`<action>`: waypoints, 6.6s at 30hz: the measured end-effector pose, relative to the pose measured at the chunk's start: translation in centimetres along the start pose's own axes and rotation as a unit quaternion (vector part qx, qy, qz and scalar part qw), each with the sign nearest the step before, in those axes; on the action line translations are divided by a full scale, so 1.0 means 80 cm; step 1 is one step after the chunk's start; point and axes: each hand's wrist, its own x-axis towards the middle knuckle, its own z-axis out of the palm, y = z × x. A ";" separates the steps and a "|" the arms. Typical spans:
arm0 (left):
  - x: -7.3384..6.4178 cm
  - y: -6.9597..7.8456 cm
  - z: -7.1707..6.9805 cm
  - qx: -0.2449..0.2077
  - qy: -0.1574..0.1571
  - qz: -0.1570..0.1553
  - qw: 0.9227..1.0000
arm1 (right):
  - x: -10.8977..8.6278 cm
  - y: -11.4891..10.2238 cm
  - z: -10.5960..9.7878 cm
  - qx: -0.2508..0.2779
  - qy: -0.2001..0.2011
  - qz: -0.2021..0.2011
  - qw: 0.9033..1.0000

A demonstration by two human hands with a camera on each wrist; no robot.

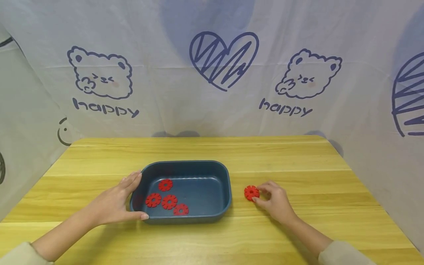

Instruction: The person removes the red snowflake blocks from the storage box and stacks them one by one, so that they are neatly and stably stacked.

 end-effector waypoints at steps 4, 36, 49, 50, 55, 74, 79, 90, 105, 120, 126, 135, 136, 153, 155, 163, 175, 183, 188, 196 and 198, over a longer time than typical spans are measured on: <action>-0.001 0.000 0.002 -0.002 0.001 0.001 1.000 | -0.002 0.001 0.002 0.016 -0.004 0.023 1.000; -0.001 -0.001 0.002 -0.002 0.006 0.006 1.000 | -0.003 0.000 0.005 0.014 -0.009 0.058 0.998; -0.001 0.000 0.003 -0.008 -0.001 0.000 1.000 | -0.004 -0.002 0.003 0.019 -0.012 0.072 0.997; -0.001 0.000 0.003 -0.009 -0.001 -0.001 1.000 | -0.004 -0.002 0.003 0.021 -0.015 0.074 0.997; -0.002 0.000 0.002 -0.011 -0.002 -0.002 1.000 | -0.005 -0.001 0.002 0.024 -0.028 0.082 0.996; -0.002 0.000 0.002 -0.003 0.002 0.000 1.000 | -0.004 -0.004 0.001 0.024 -0.048 0.084 0.995; -0.001 0.000 0.001 -0.001 0.002 0.002 1.000 | -0.004 -0.004 0.001 0.023 -0.052 0.089 0.994; -0.002 -0.001 0.002 -0.003 -0.001 -0.002 1.000 | 0.002 -0.007 0.001 0.010 -0.079 0.100 0.992; -0.001 -0.002 0.004 -0.009 -0.005 -0.005 1.000 | 0.013 -0.022 0.012 -0.006 -0.062 0.117 0.991; -0.002 0.000 -0.002 -0.007 -0.003 0.001 1.000 | 0.011 -0.024 0.010 -0.017 -0.051 0.130 0.990; -0.002 0.001 -0.004 -0.009 -0.005 0.000 1.000 | 0.010 -0.023 0.010 -0.018 -0.046 0.133 0.990; -0.002 0.000 0.002 -0.013 -0.004 -0.003 1.000 | 0.004 -0.019 0.004 -0.004 -0.060 0.137 0.989; -0.002 -0.001 0.003 -0.013 -0.004 -0.004 1.000 | 0.003 -0.019 0.003 -0.003 -0.063 0.135 0.989; -0.002 -0.002 0.003 -0.014 -0.004 -0.002 1.000 | -0.001 -0.011 -0.003 0.009 -0.071 0.107 0.992; -0.001 -0.002 0.003 -0.014 -0.004 -0.001 1.000 | -0.002 -0.011 -0.003 0.009 -0.071 0.105 0.992; -0.002 -0.002 0.003 -0.014 -0.002 -0.001 1.000 | -0.003 -0.008 -0.002 0.007 -0.068 0.102 0.992; -0.002 -0.002 0.005 -0.016 -0.002 -0.004 1.000 | -0.004 -0.009 -0.002 0.014 -0.066 0.102 0.993; -0.002 -0.002 0.006 -0.018 -0.004 -0.004 1.000 | 0.000 -0.012 -0.015 0.015 -0.077 0.110 0.991; -0.002 -0.002 0.004 -0.021 -0.002 -0.006 1.000 | 0.017 -0.020 -0.031 0.022 -0.038 0.082 0.996; -0.002 -0.002 0.002 -0.020 -0.006 -0.006 1.000 | 0.054 -0.050 -0.040 0.089 0.013 0.027 0.996; -0.002 -0.002 0.002 -0.019 -0.006 -0.006 1.000 | 0.061 -0.061 -0.039 0.119 0.014 0.024 0.993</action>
